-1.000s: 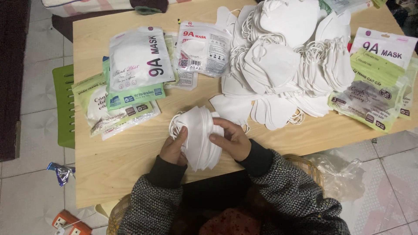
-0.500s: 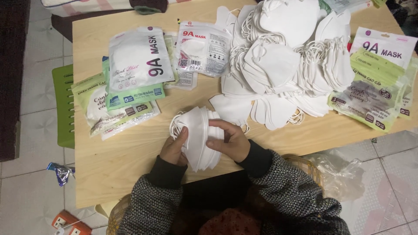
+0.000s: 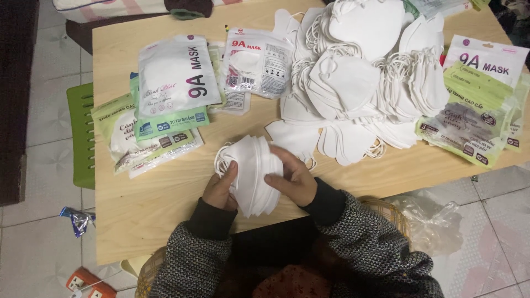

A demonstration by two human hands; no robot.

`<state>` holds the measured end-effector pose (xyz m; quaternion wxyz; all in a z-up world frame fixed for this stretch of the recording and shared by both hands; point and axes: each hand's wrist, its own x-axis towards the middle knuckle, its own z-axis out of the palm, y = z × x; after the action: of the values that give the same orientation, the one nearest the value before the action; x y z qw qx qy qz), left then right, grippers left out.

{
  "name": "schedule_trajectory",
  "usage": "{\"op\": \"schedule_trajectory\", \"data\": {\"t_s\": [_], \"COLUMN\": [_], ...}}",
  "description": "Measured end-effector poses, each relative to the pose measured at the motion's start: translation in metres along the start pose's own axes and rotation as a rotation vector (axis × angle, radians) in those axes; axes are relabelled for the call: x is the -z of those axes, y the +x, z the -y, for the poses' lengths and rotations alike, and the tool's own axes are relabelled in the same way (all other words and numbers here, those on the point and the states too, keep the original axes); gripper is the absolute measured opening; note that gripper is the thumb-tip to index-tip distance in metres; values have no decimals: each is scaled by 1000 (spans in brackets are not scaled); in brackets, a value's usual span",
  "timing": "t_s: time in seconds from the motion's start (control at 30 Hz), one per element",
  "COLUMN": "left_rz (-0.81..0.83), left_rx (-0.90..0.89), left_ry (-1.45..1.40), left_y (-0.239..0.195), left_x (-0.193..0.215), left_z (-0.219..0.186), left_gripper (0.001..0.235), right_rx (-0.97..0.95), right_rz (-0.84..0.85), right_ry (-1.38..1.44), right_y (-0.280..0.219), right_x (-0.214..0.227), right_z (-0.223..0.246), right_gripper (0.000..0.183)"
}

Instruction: The person is sorting, folding, and stacking white face masks on a table.

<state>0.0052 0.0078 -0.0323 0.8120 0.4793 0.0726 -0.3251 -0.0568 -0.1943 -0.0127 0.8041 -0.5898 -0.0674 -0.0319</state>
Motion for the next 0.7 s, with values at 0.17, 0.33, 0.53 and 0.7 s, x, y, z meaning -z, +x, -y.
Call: {"op": "schedule_trajectory", "data": {"t_s": [0.17,0.33,0.53,0.7], "left_rz": [7,-12,-17,-14], "left_rx": [0,-22,-8,-4], "left_ry": [23,31,41,50], "left_y": [11,3,-4,3], "left_x": [20,4,-4,6], "left_z": [19,7,0,6], "left_gripper": [41,38,38,40], "right_rx": [6,-5,63,18], "right_rz": [-29,-59,-67,-71], "right_ry": [-19,-15,-38,-23], "right_y": [1,1,1,1], "right_x": [-9,-1,-5,0], "right_z": [20,-2,0,-8], "right_gripper": [70,49,48,50]}}
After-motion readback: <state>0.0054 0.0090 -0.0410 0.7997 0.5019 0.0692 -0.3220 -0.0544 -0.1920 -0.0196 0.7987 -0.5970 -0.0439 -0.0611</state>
